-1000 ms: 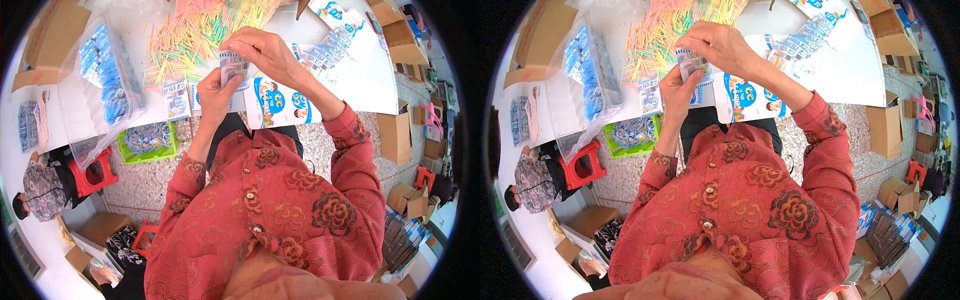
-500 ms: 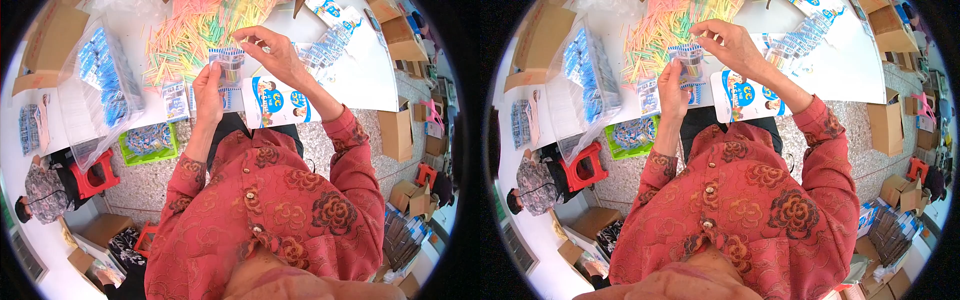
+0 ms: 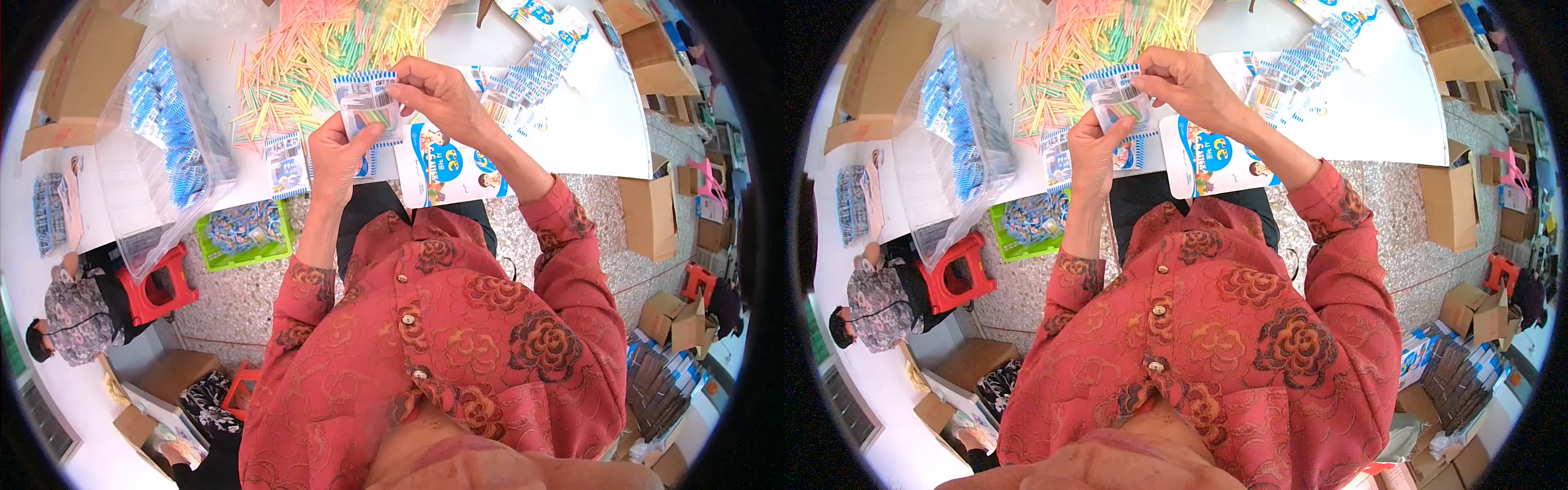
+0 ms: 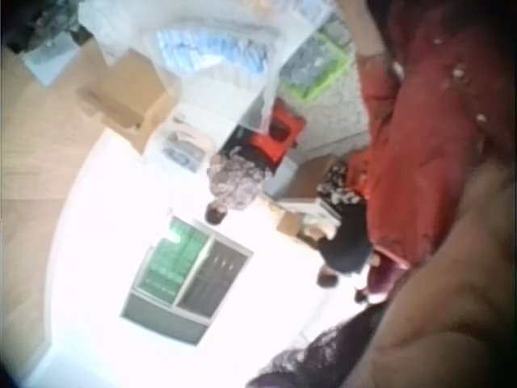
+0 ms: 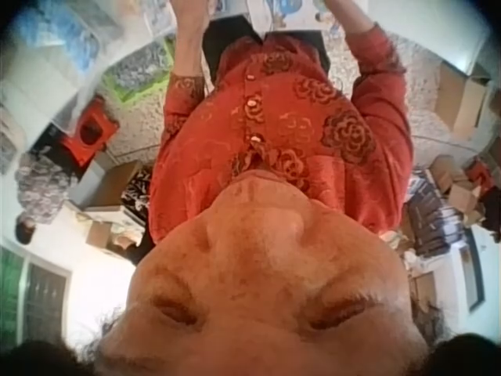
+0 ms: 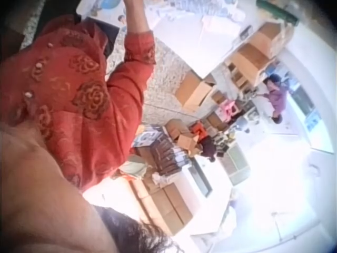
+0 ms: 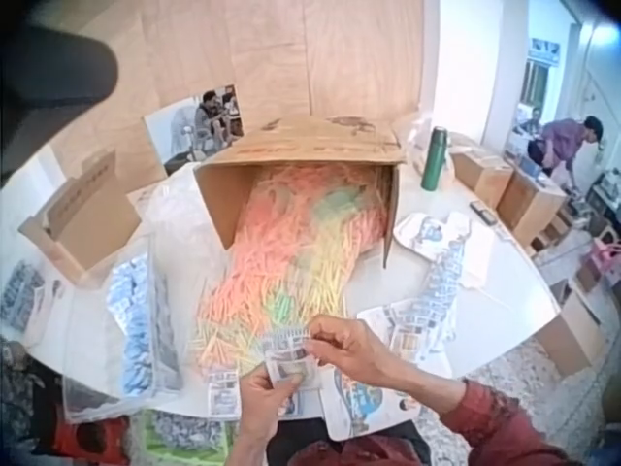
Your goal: Sorting and placing small colorful plastic components into plastic bags.
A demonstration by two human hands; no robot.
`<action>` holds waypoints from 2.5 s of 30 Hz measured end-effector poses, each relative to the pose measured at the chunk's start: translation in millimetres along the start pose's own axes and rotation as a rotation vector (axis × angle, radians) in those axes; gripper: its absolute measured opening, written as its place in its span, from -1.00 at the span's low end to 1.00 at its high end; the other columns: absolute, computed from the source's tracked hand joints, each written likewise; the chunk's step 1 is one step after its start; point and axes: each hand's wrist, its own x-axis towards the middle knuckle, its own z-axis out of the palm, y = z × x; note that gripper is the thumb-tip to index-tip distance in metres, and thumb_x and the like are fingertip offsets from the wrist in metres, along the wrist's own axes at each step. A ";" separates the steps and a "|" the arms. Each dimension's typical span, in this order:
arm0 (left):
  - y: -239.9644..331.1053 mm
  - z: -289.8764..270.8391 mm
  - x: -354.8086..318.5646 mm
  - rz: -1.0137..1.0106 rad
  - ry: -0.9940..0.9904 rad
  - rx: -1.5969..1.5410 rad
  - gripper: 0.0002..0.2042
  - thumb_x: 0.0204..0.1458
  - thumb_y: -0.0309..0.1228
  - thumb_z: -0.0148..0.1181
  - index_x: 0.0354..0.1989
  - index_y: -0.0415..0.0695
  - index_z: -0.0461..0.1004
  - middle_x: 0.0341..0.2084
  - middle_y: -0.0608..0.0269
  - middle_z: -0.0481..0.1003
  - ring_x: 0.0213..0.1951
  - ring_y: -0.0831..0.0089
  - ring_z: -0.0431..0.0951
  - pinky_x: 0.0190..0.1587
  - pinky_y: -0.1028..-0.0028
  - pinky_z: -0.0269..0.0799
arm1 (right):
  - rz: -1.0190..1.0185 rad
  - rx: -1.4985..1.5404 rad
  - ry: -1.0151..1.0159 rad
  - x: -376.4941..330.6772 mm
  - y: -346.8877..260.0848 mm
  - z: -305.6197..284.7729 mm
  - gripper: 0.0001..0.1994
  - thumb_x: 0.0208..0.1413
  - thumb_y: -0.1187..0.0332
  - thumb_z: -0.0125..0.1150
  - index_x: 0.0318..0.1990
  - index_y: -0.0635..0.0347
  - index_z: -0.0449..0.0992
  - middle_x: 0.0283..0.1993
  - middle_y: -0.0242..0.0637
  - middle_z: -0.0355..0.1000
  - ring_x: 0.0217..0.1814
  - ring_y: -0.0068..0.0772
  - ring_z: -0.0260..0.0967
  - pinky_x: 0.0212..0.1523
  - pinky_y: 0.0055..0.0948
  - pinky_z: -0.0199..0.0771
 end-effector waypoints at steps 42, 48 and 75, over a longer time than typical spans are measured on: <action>-78.9 108.6 56.4 0.214 -0.399 0.888 -0.46 -0.30 -0.34 0.39 -0.07 -0.25 0.39 -0.25 0.11 0.48 -0.46 0.39 0.52 -0.34 0.42 0.42 | 0.208 -0.647 0.586 -112.3 83.5 -92.4 -0.63 -0.14 0.25 0.34 -0.22 0.32 0.47 -0.46 -0.07 0.44 -0.49 -0.19 0.41 -0.45 -0.33 0.38; -95.4 131.8 66.3 0.161 -0.382 1.029 -0.33 -0.35 -0.32 0.41 0.02 -0.24 0.30 -0.25 0.08 0.48 -0.22 0.22 0.51 -0.20 0.34 0.40 | 0.185 -0.699 0.639 -115.8 92.1 -97.9 -0.66 -0.13 0.26 0.33 -0.22 0.23 0.45 -0.32 -0.14 0.45 -0.37 -0.16 0.43 -0.37 -0.31 0.40; -102.4 154.4 76.6 0.025 -0.427 1.023 -0.41 -0.39 -0.31 0.40 -0.10 -0.22 0.34 -0.32 0.12 0.49 -0.27 0.25 0.51 -0.19 0.36 0.38 | 0.533 -0.237 0.925 -73.3 152.6 -233.2 -0.53 -0.07 0.03 0.18 -0.33 0.39 0.56 -0.47 -0.13 0.50 -0.44 -0.33 0.45 -0.40 -0.38 0.41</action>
